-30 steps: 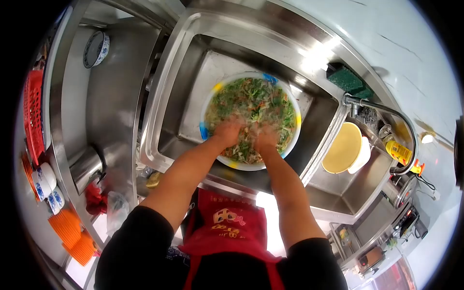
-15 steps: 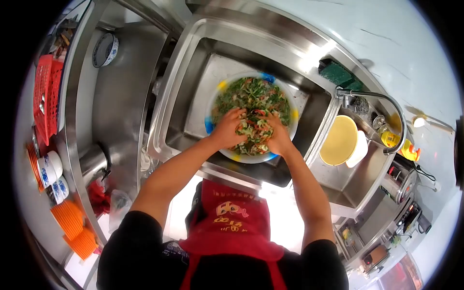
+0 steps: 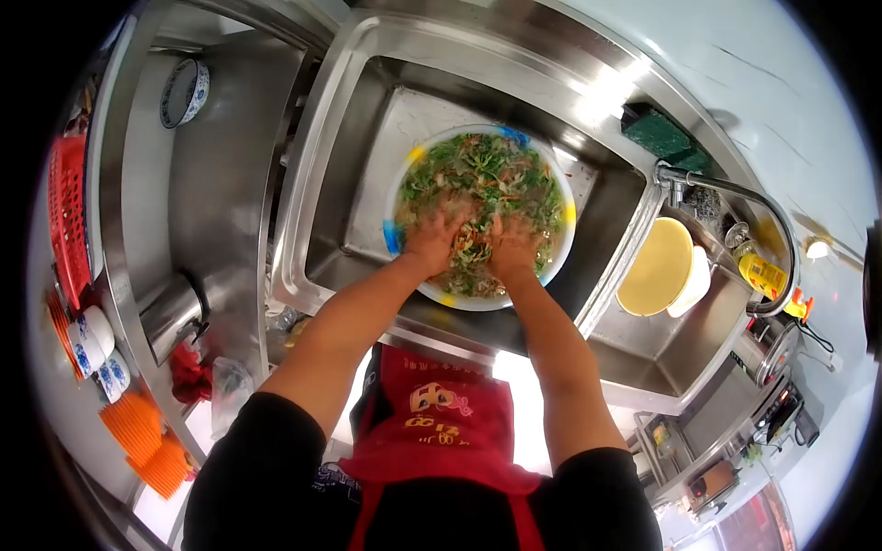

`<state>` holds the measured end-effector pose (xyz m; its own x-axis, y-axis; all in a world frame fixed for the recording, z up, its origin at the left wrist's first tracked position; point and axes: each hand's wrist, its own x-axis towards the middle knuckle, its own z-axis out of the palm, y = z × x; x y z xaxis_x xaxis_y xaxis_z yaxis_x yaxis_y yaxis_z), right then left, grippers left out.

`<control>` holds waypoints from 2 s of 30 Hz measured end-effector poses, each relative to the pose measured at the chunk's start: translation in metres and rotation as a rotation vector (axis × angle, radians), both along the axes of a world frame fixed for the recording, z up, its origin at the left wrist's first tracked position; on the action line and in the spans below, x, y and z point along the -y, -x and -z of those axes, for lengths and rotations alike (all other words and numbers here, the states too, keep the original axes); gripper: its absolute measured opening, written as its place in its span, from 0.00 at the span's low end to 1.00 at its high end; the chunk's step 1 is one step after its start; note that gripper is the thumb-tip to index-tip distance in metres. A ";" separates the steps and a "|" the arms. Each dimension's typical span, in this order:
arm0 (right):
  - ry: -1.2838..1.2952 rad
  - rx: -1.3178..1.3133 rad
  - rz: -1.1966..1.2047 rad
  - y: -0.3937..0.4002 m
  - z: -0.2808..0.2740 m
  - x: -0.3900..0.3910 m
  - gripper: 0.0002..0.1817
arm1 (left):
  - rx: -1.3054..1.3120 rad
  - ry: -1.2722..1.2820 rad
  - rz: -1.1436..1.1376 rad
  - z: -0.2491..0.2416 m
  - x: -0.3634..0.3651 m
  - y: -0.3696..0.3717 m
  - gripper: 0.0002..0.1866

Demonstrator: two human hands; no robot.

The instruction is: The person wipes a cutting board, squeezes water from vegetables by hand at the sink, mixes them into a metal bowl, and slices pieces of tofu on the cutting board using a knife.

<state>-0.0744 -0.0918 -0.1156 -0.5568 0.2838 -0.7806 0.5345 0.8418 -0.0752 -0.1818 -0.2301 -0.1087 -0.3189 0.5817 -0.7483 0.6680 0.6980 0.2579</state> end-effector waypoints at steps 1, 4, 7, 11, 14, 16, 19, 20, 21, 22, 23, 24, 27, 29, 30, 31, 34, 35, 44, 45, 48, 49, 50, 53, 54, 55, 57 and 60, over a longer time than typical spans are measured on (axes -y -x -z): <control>0.016 0.027 0.012 0.001 0.005 0.001 0.62 | 0.001 0.019 -0.011 0.009 0.001 -0.002 0.49; -0.002 -0.008 0.047 -0.020 0.077 -0.003 0.56 | -0.182 -0.119 0.023 0.021 0.004 -0.009 0.39; -0.003 -0.146 0.100 -0.016 0.050 -0.012 0.45 | -0.042 -0.219 -0.016 0.001 -0.010 0.021 0.35; 0.213 -0.522 0.338 -0.009 -0.014 -0.031 0.38 | -0.012 -0.242 -0.242 -0.027 -0.008 0.021 0.36; 0.379 -0.746 0.350 -0.017 -0.044 -0.031 0.42 | 0.063 -0.612 -0.399 -0.037 0.007 0.007 0.39; 0.329 -0.826 0.237 -0.023 -0.063 -0.028 0.45 | 0.031 -0.792 -0.326 -0.047 0.012 0.002 0.40; 0.431 -0.689 0.366 -0.018 -0.097 -0.024 0.49 | 0.104 -0.808 -0.260 -0.051 0.021 0.005 0.42; 0.696 -0.747 0.565 -0.017 -0.099 -0.023 0.53 | 0.105 -0.806 -0.260 -0.052 0.022 0.004 0.42; 0.699 -0.743 0.569 -0.016 -0.101 -0.021 0.53 | 0.191 -0.819 -0.321 -0.052 0.023 0.002 0.44; 0.532 -0.784 0.439 -0.015 -0.101 -0.020 0.53 | 0.275 -0.833 -0.382 -0.052 0.022 0.001 0.46; 0.364 -0.818 0.308 -0.013 -0.100 -0.019 0.53 | 0.277 -0.832 -0.383 -0.051 0.022 0.000 0.46; 0.313 -0.755 0.313 -0.015 -0.095 -0.020 0.53 | 0.256 -0.755 -0.434 -0.050 0.022 -0.002 0.47; 0.098 -0.587 0.315 -0.018 -0.090 -0.017 0.50 | 0.238 -0.563 -0.620 -0.036 0.016 -0.002 0.48; 0.112 -0.535 0.472 -0.020 -0.068 -0.006 0.49 | 0.248 -0.437 -0.749 -0.030 0.008 -0.005 0.49; 0.124 -0.483 0.626 -0.022 -0.052 0.001 0.48 | 0.311 -0.380 -0.875 -0.032 0.000 -0.008 0.47; 0.121 -0.481 0.627 -0.027 -0.020 0.009 0.48 | 0.373 -0.323 -1.001 -0.032 -0.009 -0.011 0.45; 0.149 -0.471 0.858 0.001 -0.001 0.029 0.45 | 0.468 -0.376 -1.157 -0.013 -0.027 -0.022 0.44; 0.149 -0.469 0.860 0.007 0.000 0.026 0.45 | 0.468 -0.373 -1.156 -0.013 -0.030 -0.019 0.44; 0.361 -0.814 0.866 -0.001 -0.092 0.044 0.37 | 0.956 -0.659 -1.547 -0.074 -0.012 -0.032 0.39; 0.280 -0.899 0.807 -0.001 -0.104 0.050 0.36 | 1.010 -0.770 -1.596 -0.081 -0.012 -0.035 0.38; 0.040 -0.955 0.479 0.003 -0.134 0.059 0.36 | 1.448 -0.863 -1.654 -0.076 -0.008 -0.035 0.33; 0.039 -0.955 0.468 0.002 -0.145 0.059 0.36 | 1.757 -0.863 -1.634 -0.074 -0.006 -0.033 0.31; 0.098 -0.922 0.450 0.003 -0.160 0.058 0.37 | 1.804 -0.945 -1.529 -0.089 -0.006 -0.030 0.29; 0.240 -0.852 0.387 0.010 -0.196 0.055 0.39 | 1.950 -0.937 -1.601 -0.087 0.006 -0.025 0.29; 0.388 -0.866 0.474 0.007 -0.205 0.045 0.39 | 1.948 -0.930 -1.619 -0.096 0.006 -0.022 0.28; 0.535 -0.872 0.562 0.007 -0.216 0.033 0.39 | 1.944 -0.954 -1.636 -0.094 0.008 -0.022 0.28; 0.419 -0.833 0.557 0.013 -0.213 0.008 0.38 | 1.865 -0.864 -1.627 -0.092 0.010 -0.022 0.28; 0.655 -0.749 0.844 0.023 -0.173 -0.002 0.35 | 1.763 -0.823 -1.742 -0.098 -0.007 -0.031 0.28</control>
<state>-0.0977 -0.0894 0.0579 -0.7522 0.4448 -0.4861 0.5268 -0.0373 -0.8492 -0.1512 -0.2234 -0.0107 -0.2484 0.7576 -0.6035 -0.9518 -0.3066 0.0069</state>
